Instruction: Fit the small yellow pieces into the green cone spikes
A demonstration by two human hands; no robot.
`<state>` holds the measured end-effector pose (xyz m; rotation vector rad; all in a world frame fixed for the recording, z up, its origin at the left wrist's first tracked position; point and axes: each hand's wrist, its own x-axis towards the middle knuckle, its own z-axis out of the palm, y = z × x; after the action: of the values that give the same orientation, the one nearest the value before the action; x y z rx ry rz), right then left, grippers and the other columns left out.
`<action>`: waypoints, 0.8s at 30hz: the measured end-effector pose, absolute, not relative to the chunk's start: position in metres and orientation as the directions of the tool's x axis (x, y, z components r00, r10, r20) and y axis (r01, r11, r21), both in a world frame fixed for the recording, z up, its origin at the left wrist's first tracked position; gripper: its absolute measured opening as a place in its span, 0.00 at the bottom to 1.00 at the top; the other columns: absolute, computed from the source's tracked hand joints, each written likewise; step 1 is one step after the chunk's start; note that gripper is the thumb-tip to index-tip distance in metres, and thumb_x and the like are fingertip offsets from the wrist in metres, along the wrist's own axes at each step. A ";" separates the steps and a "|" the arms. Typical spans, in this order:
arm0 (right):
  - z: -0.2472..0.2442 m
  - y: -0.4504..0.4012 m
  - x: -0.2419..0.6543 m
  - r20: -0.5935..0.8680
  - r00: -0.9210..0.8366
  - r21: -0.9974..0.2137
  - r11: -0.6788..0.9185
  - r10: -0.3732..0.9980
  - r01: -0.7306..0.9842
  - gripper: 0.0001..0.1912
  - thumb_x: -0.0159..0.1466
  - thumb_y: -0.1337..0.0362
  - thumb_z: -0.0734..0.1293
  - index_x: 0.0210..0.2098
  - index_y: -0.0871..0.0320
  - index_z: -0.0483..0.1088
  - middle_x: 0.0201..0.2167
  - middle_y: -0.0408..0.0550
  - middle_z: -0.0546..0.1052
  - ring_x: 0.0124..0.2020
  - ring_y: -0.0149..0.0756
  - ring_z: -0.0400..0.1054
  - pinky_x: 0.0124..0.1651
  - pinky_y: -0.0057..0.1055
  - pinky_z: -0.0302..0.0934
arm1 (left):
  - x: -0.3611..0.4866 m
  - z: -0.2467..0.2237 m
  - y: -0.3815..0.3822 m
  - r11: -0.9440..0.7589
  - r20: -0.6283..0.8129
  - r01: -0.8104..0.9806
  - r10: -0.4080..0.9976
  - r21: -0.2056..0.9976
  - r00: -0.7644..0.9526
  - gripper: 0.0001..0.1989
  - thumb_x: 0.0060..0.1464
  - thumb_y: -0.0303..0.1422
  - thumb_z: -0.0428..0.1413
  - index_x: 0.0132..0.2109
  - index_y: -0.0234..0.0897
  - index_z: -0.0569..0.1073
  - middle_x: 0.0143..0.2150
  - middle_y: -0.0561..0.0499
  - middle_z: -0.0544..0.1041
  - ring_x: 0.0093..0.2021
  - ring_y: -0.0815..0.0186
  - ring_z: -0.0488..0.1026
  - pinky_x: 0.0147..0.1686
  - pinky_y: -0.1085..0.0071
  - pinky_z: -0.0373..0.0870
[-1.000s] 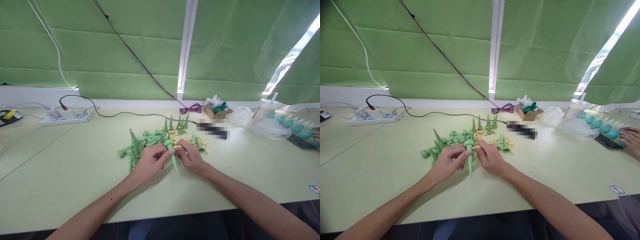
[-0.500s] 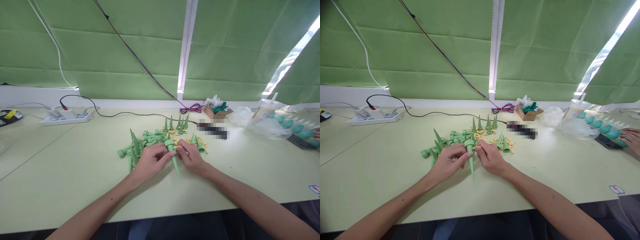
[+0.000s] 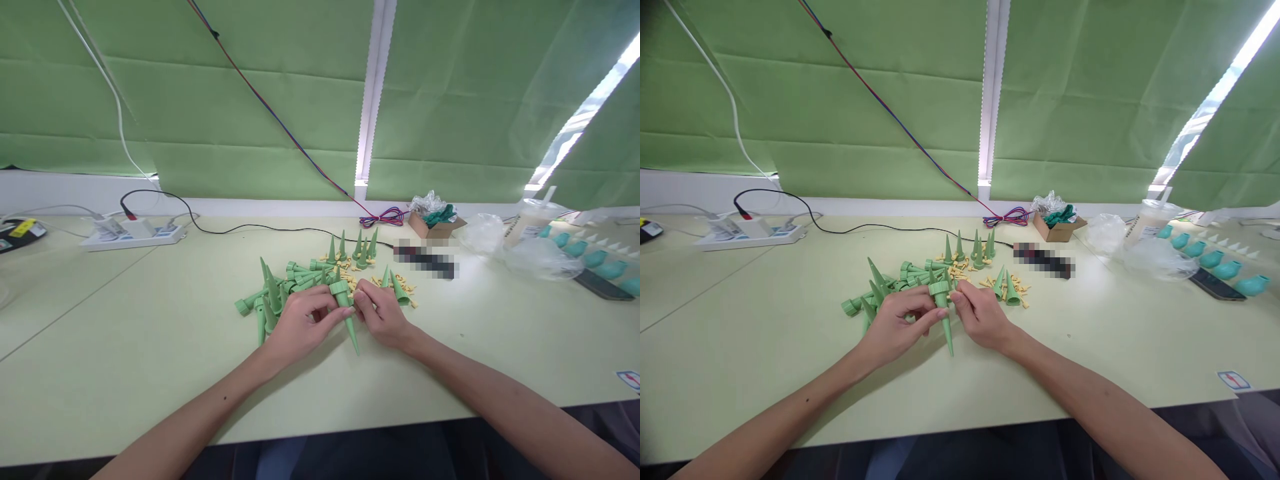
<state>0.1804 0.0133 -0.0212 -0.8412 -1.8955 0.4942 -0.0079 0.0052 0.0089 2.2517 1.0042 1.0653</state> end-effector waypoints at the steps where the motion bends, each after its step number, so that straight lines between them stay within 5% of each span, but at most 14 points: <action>1: -0.021 0.013 0.180 0.610 -0.293 -0.654 0.677 0.736 0.339 0.19 0.73 0.55 0.52 0.26 0.54 0.52 0.16 0.38 0.61 0.17 0.29 0.54 0.23 0.27 0.51 | -0.008 0.009 0.005 -0.638 0.472 0.421 0.765 0.644 0.438 0.19 0.60 0.38 0.56 0.23 0.35 0.68 0.23 0.55 0.64 0.24 0.72 0.62 0.25 0.74 0.59; 24: -0.016 0.011 0.178 0.565 -0.311 -0.698 0.644 0.764 0.312 0.19 0.73 0.58 0.52 0.25 0.53 0.52 0.15 0.37 0.61 0.16 0.29 0.55 0.24 0.30 0.52 | -0.007 0.002 0.008 -0.717 0.545 0.504 0.696 0.482 0.467 0.20 0.63 0.37 0.53 0.23 0.35 0.68 0.23 0.53 0.63 0.26 0.69 0.60 0.26 0.72 0.57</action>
<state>0.1785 0.0114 -0.0160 -0.8513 -1.8932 0.5845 -0.0072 0.0082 0.0022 2.4644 1.0305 1.0920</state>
